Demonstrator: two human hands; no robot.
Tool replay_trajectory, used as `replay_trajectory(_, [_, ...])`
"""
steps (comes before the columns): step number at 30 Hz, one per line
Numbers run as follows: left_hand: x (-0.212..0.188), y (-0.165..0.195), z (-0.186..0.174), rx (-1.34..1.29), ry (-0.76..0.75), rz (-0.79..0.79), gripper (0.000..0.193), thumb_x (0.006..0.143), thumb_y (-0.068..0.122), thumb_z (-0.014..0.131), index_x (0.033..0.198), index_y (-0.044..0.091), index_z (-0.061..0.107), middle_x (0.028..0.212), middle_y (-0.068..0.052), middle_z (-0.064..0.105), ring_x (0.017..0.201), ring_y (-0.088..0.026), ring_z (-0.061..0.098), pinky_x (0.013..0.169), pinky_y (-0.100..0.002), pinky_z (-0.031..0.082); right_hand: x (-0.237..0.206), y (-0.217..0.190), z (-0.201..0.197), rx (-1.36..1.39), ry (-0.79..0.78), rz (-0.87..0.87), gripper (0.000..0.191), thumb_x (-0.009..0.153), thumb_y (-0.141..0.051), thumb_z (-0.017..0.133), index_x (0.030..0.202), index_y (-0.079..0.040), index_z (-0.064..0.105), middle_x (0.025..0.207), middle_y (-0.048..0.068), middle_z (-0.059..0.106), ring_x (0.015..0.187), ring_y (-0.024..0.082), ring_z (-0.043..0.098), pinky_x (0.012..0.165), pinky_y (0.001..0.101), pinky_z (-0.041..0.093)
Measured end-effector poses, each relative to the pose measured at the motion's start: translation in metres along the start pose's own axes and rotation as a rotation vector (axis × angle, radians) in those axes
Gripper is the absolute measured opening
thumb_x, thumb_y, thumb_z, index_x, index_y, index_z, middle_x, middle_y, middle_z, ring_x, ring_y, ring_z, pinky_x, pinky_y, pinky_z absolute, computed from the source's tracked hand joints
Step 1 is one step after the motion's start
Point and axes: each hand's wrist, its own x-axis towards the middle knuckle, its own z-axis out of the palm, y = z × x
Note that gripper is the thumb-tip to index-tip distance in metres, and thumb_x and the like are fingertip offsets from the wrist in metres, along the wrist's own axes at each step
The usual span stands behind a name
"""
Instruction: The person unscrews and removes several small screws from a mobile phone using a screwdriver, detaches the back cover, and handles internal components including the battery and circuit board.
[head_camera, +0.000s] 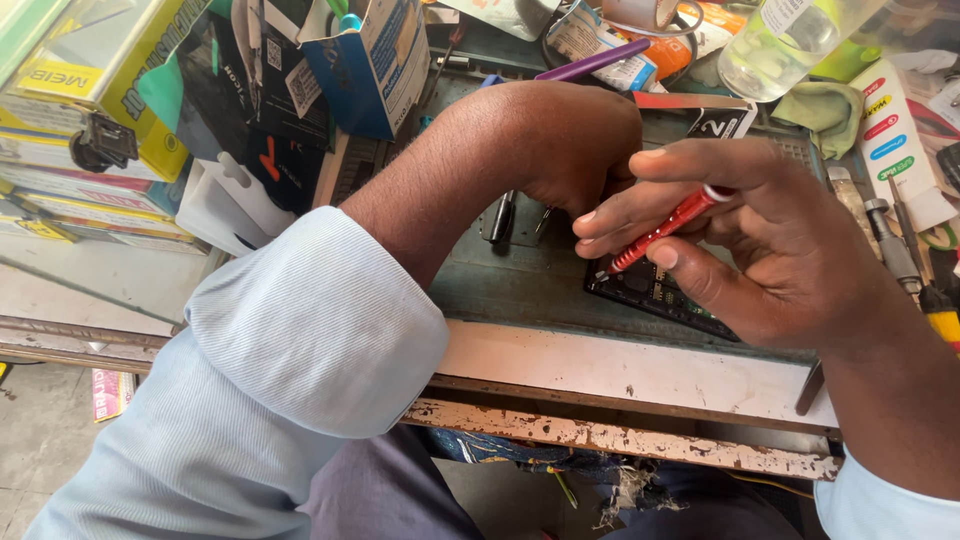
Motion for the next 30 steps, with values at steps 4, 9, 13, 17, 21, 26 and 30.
replay_trajectory(4, [-0.001, 0.001, -0.001, -0.003, -0.027, 0.026, 0.018, 0.078, 0.025, 0.083, 0.094, 0.017, 0.081, 0.087, -0.003, 0.078, 0.078, -0.02, 0.074, 0.07, -0.038, 0.057, 0.001, -0.002, -0.001, 0.028, 0.039, -0.018, 0.051, 0.104, 0.007, 0.051, 0.15, -0.007, 0.032, 0.125, 0.025, 0.07, 0.113, 0.03, 0.075, 0.097, 0.0415, 0.068])
replay_trajectory(9, [-0.002, 0.002, -0.003, -0.068, -0.073, 0.058, 0.025, 0.072, 0.035, 0.088, 0.092, 0.021, 0.083, 0.09, 0.004, 0.081, 0.085, -0.014, 0.076, 0.076, -0.035, 0.058, 0.002, -0.011, -0.014, -0.075, 0.195, 0.012, 0.051, 0.102, 0.004, 0.052, 0.147, -0.005, 0.029, 0.118, 0.026, 0.069, 0.106, 0.03, 0.076, 0.089, 0.0393, 0.068])
replay_trajectory(13, [-0.007, 0.001, -0.008, -0.097, -0.035, 0.055, 0.027, 0.071, 0.035, 0.089, 0.092, 0.02, 0.081, 0.09, 0.004, 0.08, 0.086, -0.013, 0.075, 0.076, -0.035, 0.058, 0.004, -0.011, -0.018, -0.284, 0.272, -0.034, 0.049, 0.112, 0.007, 0.052, 0.152, -0.004, 0.026, 0.115, 0.027, 0.068, 0.105, 0.03, 0.075, 0.095, 0.0378, 0.068])
replay_trajectory(17, [-0.007, 0.003, -0.01, -0.138, 0.037, 0.057, 0.024, 0.072, 0.037, 0.088, 0.087, 0.02, 0.081, 0.085, 0.004, 0.079, 0.081, -0.011, 0.075, 0.075, -0.034, 0.057, 0.009, -0.006, -0.018, -0.378, 0.261, -0.038, 0.048, 0.108, 0.012, 0.052, 0.147, -0.001, 0.026, 0.114, 0.029, 0.067, 0.105, 0.032, 0.074, 0.094, 0.0389, 0.067])
replay_trajectory(21, [-0.003, 0.0, -0.007, -0.188, 0.14, 0.102, 0.016, 0.077, 0.032, 0.085, 0.085, 0.019, 0.082, 0.076, 0.007, 0.079, 0.073, -0.007, 0.076, 0.071, -0.03, 0.058, 0.011, -0.006, -0.02, -0.412, 0.257, -0.051, 0.048, 0.109, 0.014, 0.052, 0.147, 0.0, 0.026, 0.117, 0.03, 0.067, 0.106, 0.032, 0.073, 0.096, 0.039, 0.067])
replay_trajectory(26, [0.004, -0.011, -0.002, -0.183, 0.198, 0.194, 0.009, 0.078, 0.025, 0.085, 0.081, 0.018, 0.081, 0.071, 0.005, 0.077, 0.068, -0.008, 0.074, 0.067, -0.031, 0.058, 0.012, -0.008, -0.019, -0.482, 0.262, -0.086, 0.046, 0.113, 0.015, 0.053, 0.147, 0.0, 0.026, 0.116, 0.029, 0.066, 0.114, 0.033, 0.072, 0.103, 0.0392, 0.066])
replay_trajectory(30, [0.011, -0.015, 0.007, -0.038, 0.329, 0.202, 0.01, 0.074, 0.025, 0.088, 0.079, 0.018, 0.082, 0.074, 0.002, 0.076, 0.072, -0.015, 0.073, 0.068, -0.036, 0.056, 0.012, -0.009, -0.022, -0.54, 0.265, -0.095, 0.047, 0.112, 0.017, 0.053, 0.148, -0.001, 0.028, 0.117, 0.029, 0.064, 0.114, 0.034, 0.072, 0.101, 0.0379, 0.066])
